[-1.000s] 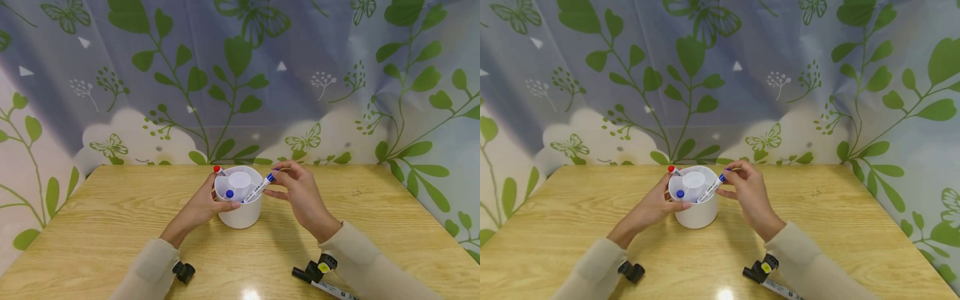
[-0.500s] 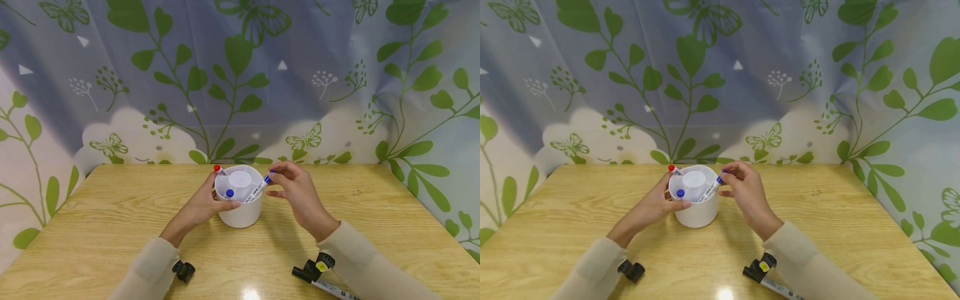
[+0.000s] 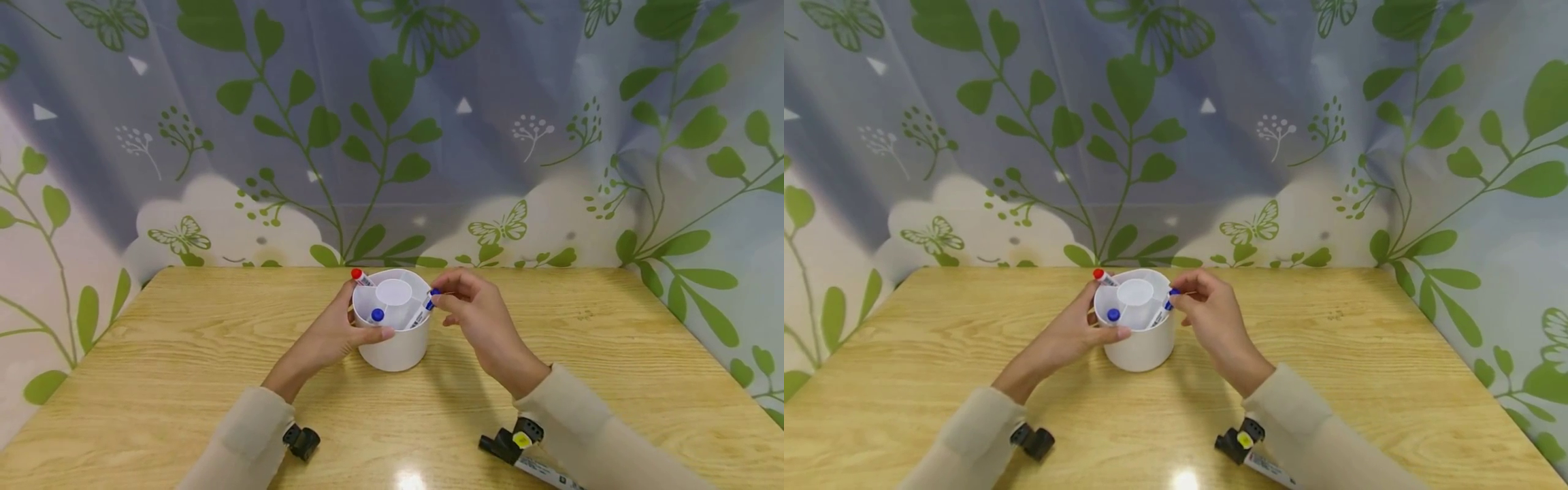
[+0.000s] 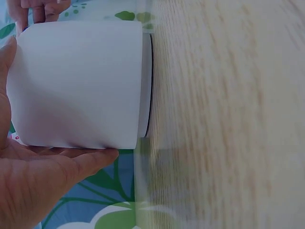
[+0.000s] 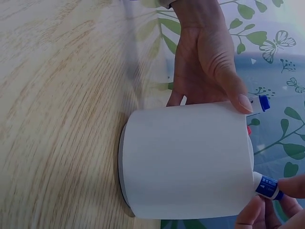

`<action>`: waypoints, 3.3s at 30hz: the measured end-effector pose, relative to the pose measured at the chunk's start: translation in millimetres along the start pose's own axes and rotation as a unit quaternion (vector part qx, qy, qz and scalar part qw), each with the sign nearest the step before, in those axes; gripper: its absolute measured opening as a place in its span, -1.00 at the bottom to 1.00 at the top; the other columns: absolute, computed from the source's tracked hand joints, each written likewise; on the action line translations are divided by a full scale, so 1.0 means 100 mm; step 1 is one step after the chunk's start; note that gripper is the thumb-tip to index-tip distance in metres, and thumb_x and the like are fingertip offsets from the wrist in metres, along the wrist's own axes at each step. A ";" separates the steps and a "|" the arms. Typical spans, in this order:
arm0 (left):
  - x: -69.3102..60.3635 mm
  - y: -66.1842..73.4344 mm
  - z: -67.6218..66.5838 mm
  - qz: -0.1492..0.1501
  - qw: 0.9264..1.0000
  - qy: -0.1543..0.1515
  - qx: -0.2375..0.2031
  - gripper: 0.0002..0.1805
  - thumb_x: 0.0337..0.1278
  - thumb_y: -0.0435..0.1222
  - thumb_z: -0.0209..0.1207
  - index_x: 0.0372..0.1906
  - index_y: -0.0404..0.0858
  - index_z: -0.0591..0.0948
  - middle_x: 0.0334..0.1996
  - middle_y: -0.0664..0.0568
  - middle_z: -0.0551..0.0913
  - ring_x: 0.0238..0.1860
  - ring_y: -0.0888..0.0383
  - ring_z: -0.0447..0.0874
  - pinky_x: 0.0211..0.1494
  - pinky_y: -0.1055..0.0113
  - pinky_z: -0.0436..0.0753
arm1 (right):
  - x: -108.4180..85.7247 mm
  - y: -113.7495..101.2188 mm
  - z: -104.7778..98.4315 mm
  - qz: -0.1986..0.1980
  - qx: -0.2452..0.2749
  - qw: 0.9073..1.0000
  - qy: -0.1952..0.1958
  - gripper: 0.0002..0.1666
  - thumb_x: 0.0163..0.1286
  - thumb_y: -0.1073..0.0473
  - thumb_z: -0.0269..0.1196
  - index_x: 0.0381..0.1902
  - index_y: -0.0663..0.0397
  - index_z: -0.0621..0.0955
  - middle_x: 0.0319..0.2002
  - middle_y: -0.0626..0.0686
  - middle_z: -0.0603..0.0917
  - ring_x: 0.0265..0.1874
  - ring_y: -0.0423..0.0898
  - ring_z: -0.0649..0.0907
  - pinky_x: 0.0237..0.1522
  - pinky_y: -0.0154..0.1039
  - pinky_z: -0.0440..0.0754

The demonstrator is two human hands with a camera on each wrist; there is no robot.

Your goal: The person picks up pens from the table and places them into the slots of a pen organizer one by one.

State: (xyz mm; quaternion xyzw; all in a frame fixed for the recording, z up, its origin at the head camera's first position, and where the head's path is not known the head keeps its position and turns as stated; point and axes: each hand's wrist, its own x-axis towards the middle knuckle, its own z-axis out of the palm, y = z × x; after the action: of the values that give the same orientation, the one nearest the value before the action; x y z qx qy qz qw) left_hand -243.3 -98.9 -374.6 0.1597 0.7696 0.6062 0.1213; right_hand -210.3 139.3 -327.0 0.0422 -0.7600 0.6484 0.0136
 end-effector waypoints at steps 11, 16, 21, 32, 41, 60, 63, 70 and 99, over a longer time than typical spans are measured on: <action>0.00 0.01 -0.01 -0.005 1.000 0.000 0.004 0.08 0.16 -0.22 0.52 0.63 -0.02 0.08 0.51 -0.06 0.33 0.58 -0.27 0.30 0.49 -0.22 0.46 | 0.00 -0.01 0.02 0.001 -0.013 1.000 0.004 -0.78 0.51 0.32 0.25 0.06 0.26 0.63 -0.08 0.04 0.69 -0.16 -0.12 0.59 -0.25 -0.28 0.56; 0.00 0.01 -0.01 -0.004 1.000 -0.001 0.005 0.06 0.15 -0.21 0.53 0.62 0.00 0.11 0.51 -0.05 0.34 0.58 -0.25 0.31 0.49 -0.20 0.46 | -0.01 -0.01 0.00 0.004 -0.017 1.000 0.002 -0.73 0.53 0.32 0.22 0.13 0.26 0.61 0.01 0.11 0.70 -0.12 -0.11 0.60 -0.25 -0.29 0.57; 0.00 0.02 -0.01 -0.003 1.000 -0.005 -0.008 0.02 0.17 -0.27 0.51 0.61 -0.02 0.14 0.51 -0.07 0.34 0.58 -0.22 0.31 0.49 -0.18 0.48 | -0.05 -0.02 -0.05 0.016 -0.029 0.999 -0.002 -0.66 0.55 0.27 0.22 0.22 0.18 0.57 0.10 0.13 0.67 -0.05 -0.10 0.62 -0.17 -0.25 0.60; -0.03 0.03 -0.08 -0.004 1.000 -0.013 -0.005 -0.01 0.18 -0.30 0.50 0.60 -0.05 0.17 0.52 -0.08 0.34 0.60 -0.17 0.29 0.53 -0.14 0.44 | -0.24 -0.07 -0.29 0.026 -0.058 0.998 -0.006 -0.59 0.57 0.19 0.24 0.30 0.16 0.51 0.13 0.11 0.65 0.06 -0.12 0.65 -0.01 -0.19 0.65; -0.04 0.06 -0.12 -0.014 1.000 -0.023 -0.014 0.10 0.21 -0.32 0.48 0.69 -0.07 0.03 0.63 -0.05 0.19 0.66 -0.14 0.16 0.56 -0.13 0.38 | -0.41 -0.03 -0.54 0.032 -0.091 0.995 -0.003 -0.54 0.57 0.14 0.26 0.32 0.15 0.49 0.14 0.06 0.65 0.01 -0.24 0.68 -0.02 -0.23 0.68; -0.07 0.08 -0.23 -0.007 0.999 -0.037 0.019 0.08 0.24 -0.24 0.47 0.70 -0.06 0.05 0.69 -0.03 0.06 0.64 -0.25 0.14 0.53 -0.15 0.41 | -0.91 0.24 -1.13 0.119 -0.129 0.984 -0.040 -0.35 0.57 -0.01 0.28 0.42 0.19 0.37 0.19 0.03 0.61 0.03 -0.30 0.72 0.03 -0.18 0.75; -0.07 0.08 -0.24 -0.005 0.999 -0.038 0.021 0.07 0.24 -0.23 0.47 0.70 -0.06 0.06 0.68 -0.02 0.09 0.64 -0.25 0.15 0.53 -0.17 0.41 | -0.98 0.30 -1.25 0.137 -0.138 0.979 -0.062 -0.37 0.59 0.01 0.26 0.42 0.23 0.38 0.23 0.08 0.59 0.02 -0.30 0.71 0.03 -0.14 0.76; -0.08 0.08 -0.25 -0.003 0.999 -0.039 0.027 0.05 0.25 -0.23 0.46 0.69 -0.05 0.08 0.67 -0.02 0.12 0.64 -0.25 0.16 0.53 -0.17 0.42 | -1.10 0.47 -1.45 0.134 -0.185 0.965 -0.130 -0.48 0.59 0.10 0.24 0.32 0.32 0.45 0.16 0.13 0.64 0.01 -0.16 0.72 -0.12 -0.17 0.76; -0.07 0.08 -0.25 -0.004 0.999 -0.041 0.032 0.02 0.26 -0.23 0.45 0.68 -0.05 0.10 0.66 -0.03 0.14 0.63 -0.27 0.17 0.52 -0.17 0.44 | -1.12 1.53 -1.83 0.129 -0.172 0.933 -0.289 -0.77 0.42 0.21 0.40 -0.08 0.19 0.60 -0.27 0.00 0.57 -0.38 -0.20 0.54 -0.38 -0.30 0.49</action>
State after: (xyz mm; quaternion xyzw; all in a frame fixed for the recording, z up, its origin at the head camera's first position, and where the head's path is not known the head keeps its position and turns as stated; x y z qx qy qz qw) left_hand -245.6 -122.8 -361.1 0.1847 0.7837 0.5738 0.1498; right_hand -117.1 348.8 -457.2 0.1259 -0.8297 0.4642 -0.2831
